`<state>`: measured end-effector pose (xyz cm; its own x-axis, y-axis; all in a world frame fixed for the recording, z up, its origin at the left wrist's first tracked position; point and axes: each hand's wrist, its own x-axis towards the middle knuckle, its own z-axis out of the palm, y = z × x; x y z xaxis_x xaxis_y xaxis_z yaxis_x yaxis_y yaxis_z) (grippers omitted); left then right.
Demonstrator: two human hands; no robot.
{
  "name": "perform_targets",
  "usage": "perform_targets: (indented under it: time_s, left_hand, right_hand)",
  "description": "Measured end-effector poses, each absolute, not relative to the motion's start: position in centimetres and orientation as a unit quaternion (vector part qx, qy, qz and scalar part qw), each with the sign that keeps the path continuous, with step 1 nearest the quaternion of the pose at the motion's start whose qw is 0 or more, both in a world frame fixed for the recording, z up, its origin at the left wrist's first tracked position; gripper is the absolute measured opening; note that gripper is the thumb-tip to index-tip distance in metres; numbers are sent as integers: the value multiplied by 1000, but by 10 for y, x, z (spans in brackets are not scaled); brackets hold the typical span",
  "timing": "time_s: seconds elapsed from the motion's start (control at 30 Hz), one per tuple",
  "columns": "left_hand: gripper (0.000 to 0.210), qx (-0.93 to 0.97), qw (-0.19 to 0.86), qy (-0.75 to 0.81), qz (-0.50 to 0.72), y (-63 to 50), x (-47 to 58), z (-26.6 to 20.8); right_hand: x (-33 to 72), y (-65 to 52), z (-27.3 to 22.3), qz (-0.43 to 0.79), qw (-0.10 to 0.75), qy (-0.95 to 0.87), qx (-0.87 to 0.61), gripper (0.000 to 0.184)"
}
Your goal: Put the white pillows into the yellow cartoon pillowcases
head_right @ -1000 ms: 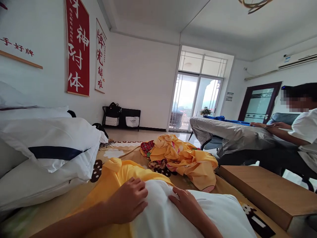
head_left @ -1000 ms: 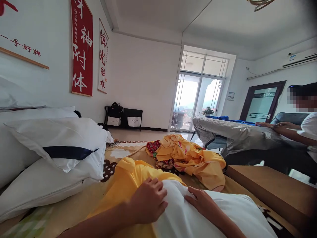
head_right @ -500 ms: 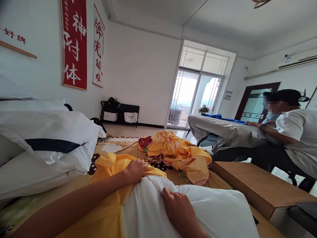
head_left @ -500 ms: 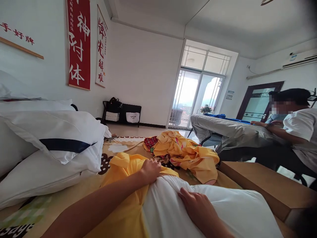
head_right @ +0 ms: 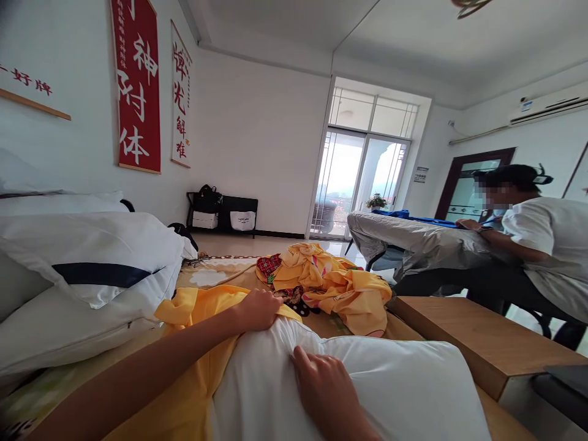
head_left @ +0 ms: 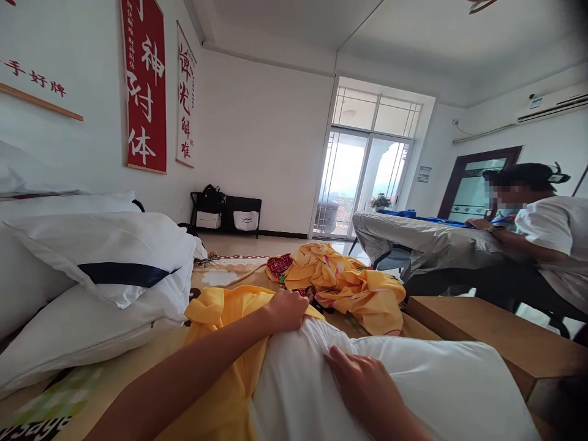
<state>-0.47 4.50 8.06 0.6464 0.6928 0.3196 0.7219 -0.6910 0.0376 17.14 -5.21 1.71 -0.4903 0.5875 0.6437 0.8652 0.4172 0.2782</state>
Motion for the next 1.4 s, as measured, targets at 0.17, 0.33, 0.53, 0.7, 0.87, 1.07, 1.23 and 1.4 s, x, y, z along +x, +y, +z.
perform_targets:
  time_s: [0.17,0.33,0.53,0.7,0.87,1.07,1.23,1.4]
  left_hand:
    - [32,-902,-22,-355,-244,28,31,107]
    - [36,-837,-186,-205,-472,-11,45,169]
    - [35,-868,-89,-97,-478,-29,23,184]
    - [15,-956,85,-141,-244,-24,-20,97]
    - [46,-899,191,-261,-295,-28,-118,16]
    - [70,-623,94,-581,-516,22,-236,-35]
    - [38,-643,-113,-571,-498,28,-247,-44]
    - [41,-572,-79,-576,-579,21,-233,-16]
  right_hand:
    - [155,-53,47,-282,304,-796,-440,26]
    - [149,-64,114,-357,380,-793,-316,31]
    - [154,-53,124,-479,374,-766,-207,35]
    - [163,-34,45,-401,351,-813,-233,37]
    - [170,-26,25,-365,344,-827,-254,30]
    - [162,-49,55,-215,298,-888,-277,22]
    - [148,-48,111,-138,365,-865,-317,24]
    - [119,-1,138,-160,237,-878,-384,38]
